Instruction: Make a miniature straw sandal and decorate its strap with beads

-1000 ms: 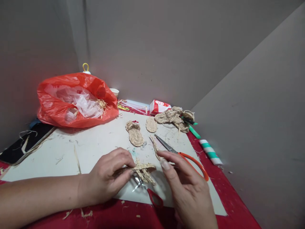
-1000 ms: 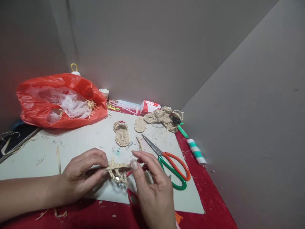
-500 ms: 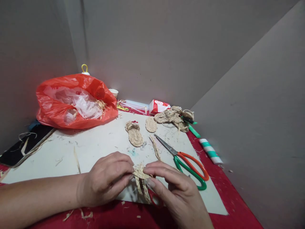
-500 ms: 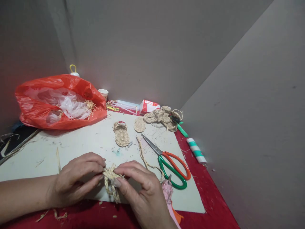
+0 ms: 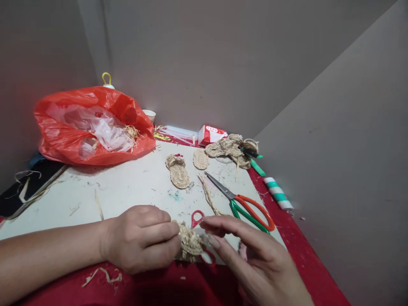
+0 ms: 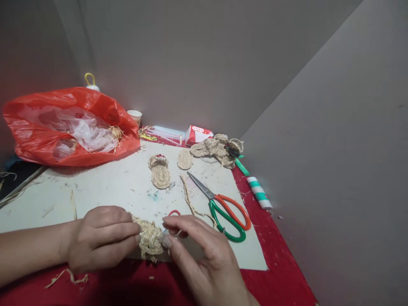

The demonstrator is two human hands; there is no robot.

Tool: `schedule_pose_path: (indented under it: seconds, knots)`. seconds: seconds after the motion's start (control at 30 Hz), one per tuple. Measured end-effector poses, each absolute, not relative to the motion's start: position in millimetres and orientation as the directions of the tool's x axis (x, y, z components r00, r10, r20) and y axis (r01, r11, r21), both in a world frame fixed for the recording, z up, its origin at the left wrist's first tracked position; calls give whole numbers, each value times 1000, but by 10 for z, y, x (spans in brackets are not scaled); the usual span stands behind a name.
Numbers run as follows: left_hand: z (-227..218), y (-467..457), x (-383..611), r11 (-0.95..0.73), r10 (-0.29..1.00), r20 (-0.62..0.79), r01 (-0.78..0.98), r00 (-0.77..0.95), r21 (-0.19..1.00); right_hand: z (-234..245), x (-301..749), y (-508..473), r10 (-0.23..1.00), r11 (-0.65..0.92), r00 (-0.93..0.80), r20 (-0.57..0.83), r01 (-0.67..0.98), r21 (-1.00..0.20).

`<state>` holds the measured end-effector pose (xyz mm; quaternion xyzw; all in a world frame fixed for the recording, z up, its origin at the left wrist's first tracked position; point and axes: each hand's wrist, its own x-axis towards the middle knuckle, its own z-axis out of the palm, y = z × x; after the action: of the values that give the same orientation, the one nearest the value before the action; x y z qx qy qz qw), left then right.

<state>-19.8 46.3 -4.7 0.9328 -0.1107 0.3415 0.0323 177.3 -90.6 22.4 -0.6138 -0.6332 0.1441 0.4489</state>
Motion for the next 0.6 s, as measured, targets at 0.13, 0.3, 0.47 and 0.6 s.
schedule_pose_path:
  seconds: [0.13, 0.3, 0.47, 0.6]
  knots:
    - [-103, 434, -186, -950, -22, 607, -206, 794, 236, 276, 1773, -820, 962, 221, 0, 274, 589, -777]
    - [-110, 461, -179, -862, 108, 566, -207, 817, 463, 254, 1722, -713, 979, 202, -113, 167, 553, -809]
    - [-102, 477, -141, -944, -141, 579, -285, 803, 166, 204, 1711, -683, 992, 40, -122, -27, 519, -854]
    - [-172, 441, -108, -955, -271, 658, -284, 703, -90, 157, 1717, -700, 946, -243, -144, -290, 277, -930]
